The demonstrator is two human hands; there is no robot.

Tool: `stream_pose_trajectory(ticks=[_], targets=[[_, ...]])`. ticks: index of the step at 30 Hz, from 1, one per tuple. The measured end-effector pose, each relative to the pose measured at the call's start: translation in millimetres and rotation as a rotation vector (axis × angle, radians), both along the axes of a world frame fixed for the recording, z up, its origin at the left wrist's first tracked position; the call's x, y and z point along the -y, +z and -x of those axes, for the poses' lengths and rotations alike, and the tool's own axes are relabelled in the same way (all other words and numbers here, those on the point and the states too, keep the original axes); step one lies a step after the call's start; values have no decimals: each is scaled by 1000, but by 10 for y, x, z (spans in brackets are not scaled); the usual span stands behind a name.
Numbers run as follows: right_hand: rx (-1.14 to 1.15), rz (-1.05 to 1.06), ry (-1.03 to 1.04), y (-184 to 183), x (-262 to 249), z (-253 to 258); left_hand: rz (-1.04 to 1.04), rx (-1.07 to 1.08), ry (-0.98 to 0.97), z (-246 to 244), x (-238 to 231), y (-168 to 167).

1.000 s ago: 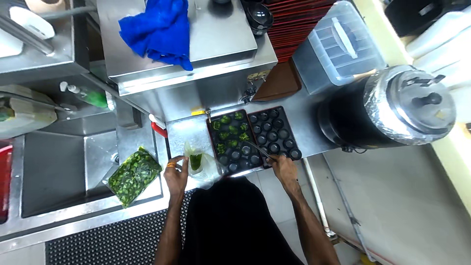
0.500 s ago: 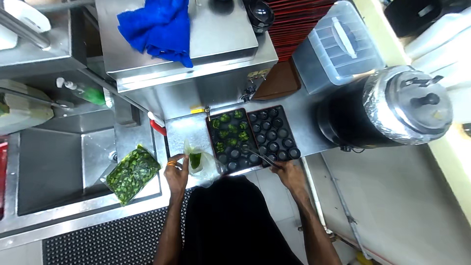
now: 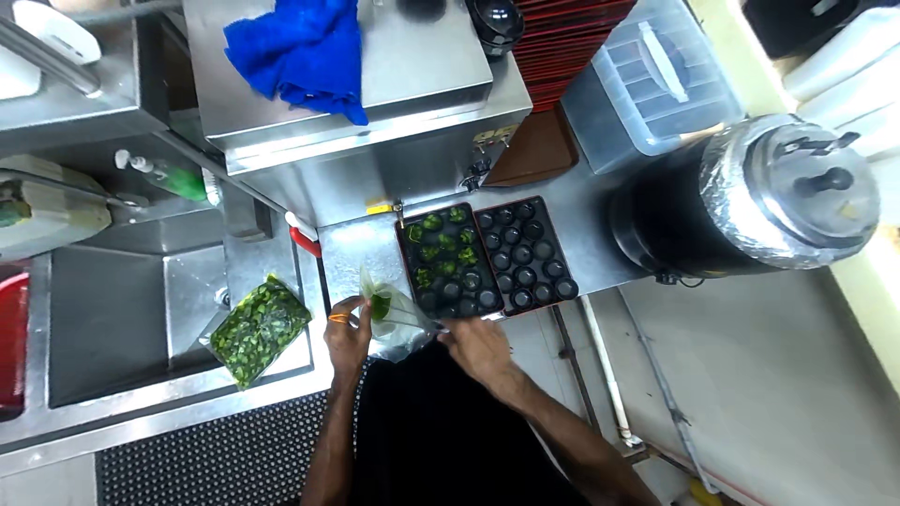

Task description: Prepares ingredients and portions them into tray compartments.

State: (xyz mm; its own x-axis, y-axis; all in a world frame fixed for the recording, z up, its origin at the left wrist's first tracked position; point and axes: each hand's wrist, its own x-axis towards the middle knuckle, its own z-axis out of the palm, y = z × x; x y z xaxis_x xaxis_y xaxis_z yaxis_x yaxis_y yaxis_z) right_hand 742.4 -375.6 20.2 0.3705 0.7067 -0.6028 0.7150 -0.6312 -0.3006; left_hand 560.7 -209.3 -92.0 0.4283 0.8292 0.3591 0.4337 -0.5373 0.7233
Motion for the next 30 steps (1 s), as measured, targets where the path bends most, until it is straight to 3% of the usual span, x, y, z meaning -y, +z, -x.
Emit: stream_pose_trajectory(ticks=[6,12,23,30], targets=[[120,109,105,-262,-502,435,-1,-42,-49,-23,90,-20],[278,26,200,-540,-578,594,-22,-40,-45,-24,127,-65],[95,167,91,-182,-607,130,7,-70,-11,-23,77,-11],[24,44,26,-94,-205,-128,50,-109,30,-19,-41,8]])
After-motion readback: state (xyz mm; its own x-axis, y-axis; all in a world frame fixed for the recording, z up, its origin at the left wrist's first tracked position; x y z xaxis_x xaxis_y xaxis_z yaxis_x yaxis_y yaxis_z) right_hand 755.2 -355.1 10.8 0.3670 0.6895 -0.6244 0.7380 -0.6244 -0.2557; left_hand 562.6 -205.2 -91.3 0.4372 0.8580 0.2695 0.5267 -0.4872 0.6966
